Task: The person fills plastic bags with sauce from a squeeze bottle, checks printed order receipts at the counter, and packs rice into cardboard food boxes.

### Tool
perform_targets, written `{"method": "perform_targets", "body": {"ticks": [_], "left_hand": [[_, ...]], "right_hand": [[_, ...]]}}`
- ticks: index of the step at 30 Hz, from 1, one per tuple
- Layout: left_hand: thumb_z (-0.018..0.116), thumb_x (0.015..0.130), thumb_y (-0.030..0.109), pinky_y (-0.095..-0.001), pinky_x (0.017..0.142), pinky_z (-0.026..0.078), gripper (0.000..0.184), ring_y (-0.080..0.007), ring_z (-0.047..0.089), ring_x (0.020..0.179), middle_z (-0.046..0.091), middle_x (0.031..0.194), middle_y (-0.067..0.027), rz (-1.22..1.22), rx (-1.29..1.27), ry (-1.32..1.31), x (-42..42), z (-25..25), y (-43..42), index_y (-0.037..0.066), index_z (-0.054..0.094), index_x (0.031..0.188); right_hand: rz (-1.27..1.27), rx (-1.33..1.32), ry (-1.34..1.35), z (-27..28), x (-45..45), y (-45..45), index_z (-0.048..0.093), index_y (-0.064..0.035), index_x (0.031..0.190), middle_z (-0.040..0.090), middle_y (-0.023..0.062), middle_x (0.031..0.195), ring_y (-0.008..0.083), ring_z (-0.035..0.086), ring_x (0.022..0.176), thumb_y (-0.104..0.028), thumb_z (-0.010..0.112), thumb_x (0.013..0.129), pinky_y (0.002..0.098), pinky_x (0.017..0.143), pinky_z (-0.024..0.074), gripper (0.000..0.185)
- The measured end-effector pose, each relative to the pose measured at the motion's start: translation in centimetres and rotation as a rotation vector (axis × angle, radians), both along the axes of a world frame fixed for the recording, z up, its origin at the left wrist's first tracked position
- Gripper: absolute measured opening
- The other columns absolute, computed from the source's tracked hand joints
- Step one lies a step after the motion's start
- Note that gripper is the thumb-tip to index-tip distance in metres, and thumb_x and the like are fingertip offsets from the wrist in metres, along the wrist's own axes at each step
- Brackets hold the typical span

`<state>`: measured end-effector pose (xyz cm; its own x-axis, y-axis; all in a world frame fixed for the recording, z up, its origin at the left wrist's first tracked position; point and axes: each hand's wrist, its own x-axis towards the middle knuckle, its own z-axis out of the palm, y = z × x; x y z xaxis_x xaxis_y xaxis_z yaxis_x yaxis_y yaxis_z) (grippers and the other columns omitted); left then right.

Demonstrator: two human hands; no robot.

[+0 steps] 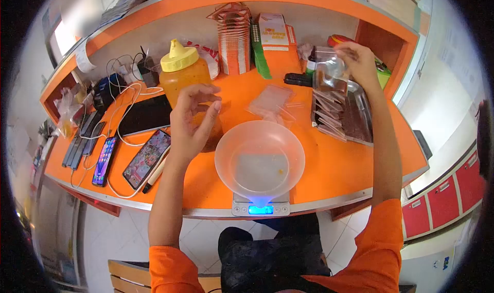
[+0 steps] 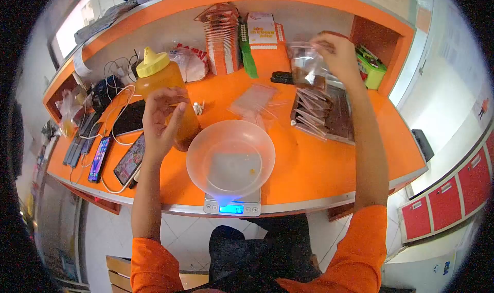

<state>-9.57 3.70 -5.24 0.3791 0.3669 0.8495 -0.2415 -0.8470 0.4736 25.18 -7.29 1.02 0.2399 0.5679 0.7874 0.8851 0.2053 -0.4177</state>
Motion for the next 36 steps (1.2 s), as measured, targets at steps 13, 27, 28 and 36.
{"method": "perform_targets", "body": {"ticks": [13, 27, 28, 36], "left_hand": [[0.058, 0.064, 0.002, -0.0352, 0.072, 0.044, 0.022, -0.0292, 0.055, 0.081, 0.056, 0.086, -0.0134, 0.132, 0.383, 0.118, 0.1, -1.1, 1.2, 0.002, 0.053, 0.085], [0.056, 0.068, 0.019, -0.0401, 0.063, 0.042, 0.016, -0.0334, 0.052, 0.073, 0.054, 0.075, -0.015, 0.092, 0.337, -0.041, 2.0, -2.1, 1.3, 0.006, 0.056, 0.076], [0.056, 0.068, 0.019, -0.0398, 0.063, 0.042, 0.016, -0.0334, 0.053, 0.073, 0.055, 0.074, -0.0162, 0.074, 0.328, -0.09, 2.2, -2.2, 1.1, 0.005, 0.056, 0.077], [0.049, 0.086, 0.026, -0.0363, 0.065, 0.045, 0.03, -0.0275, 0.056, 0.081, 0.056, 0.092, -0.0133, -0.09, 0.441, -0.19, 0.3, -0.7, 0.6, 0.006, 0.044, 0.108]], "right_hand": [[-0.103, -0.261, -0.347, -8.9, 2.1, 3.9, 0.059, 0.0024, 0.076, 0.06, 0.0153, 0.074, 0.0234, 0.058, 0.069, -0.018, 0.061, 0.072, 0.0316, 0.064, 0.0447, 0.021], [0.248, -0.546, -0.311, -9.9, -3.6, 8.2, 0.054, 0.0008, 0.097, 0.055, 0.0096, 0.089, 0.0191, 0.05, 0.079, -0.02, 0.055, 0.08, 0.0299, 0.068, 0.0427, 0.027], [0.224, -0.496, -0.38, -8.8, -4.4, 7.7, 0.055, -0.0001, 0.097, 0.054, 0.0075, 0.087, 0.0182, 0.048, 0.078, -0.021, 0.055, 0.08, 0.0291, 0.068, 0.0418, 0.026], [0.589, -0.212, -0.247, -2.7, -22.0, 2.8, 0.043, 0.0032, 0.105, 0.054, 0.012, 0.085, 0.0207, 0.054, 0.07, -0.027, 0.06, 0.079, 0.0276, 0.062, 0.0456, 0.043]]}}
